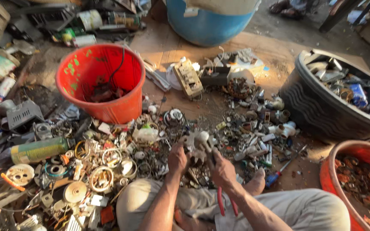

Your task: The person sits on the floor and uses a hammer and pliers to dismantle small electronic components. They repeatedly strike parts on a metal gear to break them apart and separate materials, sorting the resulting pieces into piles.

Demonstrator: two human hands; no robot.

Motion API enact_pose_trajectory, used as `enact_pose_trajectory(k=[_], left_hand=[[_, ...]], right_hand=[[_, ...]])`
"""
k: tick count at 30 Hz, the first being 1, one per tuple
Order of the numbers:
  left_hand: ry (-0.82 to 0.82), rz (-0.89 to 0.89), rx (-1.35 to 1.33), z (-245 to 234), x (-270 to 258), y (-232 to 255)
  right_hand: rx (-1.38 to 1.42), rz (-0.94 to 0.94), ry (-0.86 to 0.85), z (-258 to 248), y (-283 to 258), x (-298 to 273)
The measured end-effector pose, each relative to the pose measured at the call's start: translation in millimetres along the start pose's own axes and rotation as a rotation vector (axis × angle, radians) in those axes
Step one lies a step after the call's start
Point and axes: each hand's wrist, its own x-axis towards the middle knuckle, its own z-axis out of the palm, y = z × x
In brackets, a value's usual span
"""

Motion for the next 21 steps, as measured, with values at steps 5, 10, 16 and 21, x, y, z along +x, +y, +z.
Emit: enact_pose_trajectory(k=[5,10,16,21], left_hand=[[-0.093,-0.142,-0.005,13.5,-8.9,-15.0],[0.012,-0.025,-0.013,28.7,-5.1,-34.2],[-0.184,-0.26,0.004,1.9,-6.9,-1.0],[-0.034,-0.032,-0.004,0.1,1.8,-4.7]], right_hand=[[0.013,-0.076,0.042,4.2,1.6,-16.3],[-0.105,-0.144,0.024,-5.9,-4.8,0.3],[0.057,-0.206,0.102,-0.1,-8.7,-21.1],[-0.006,-0.046,0.042,-8.9,-3.7,-2.7]])
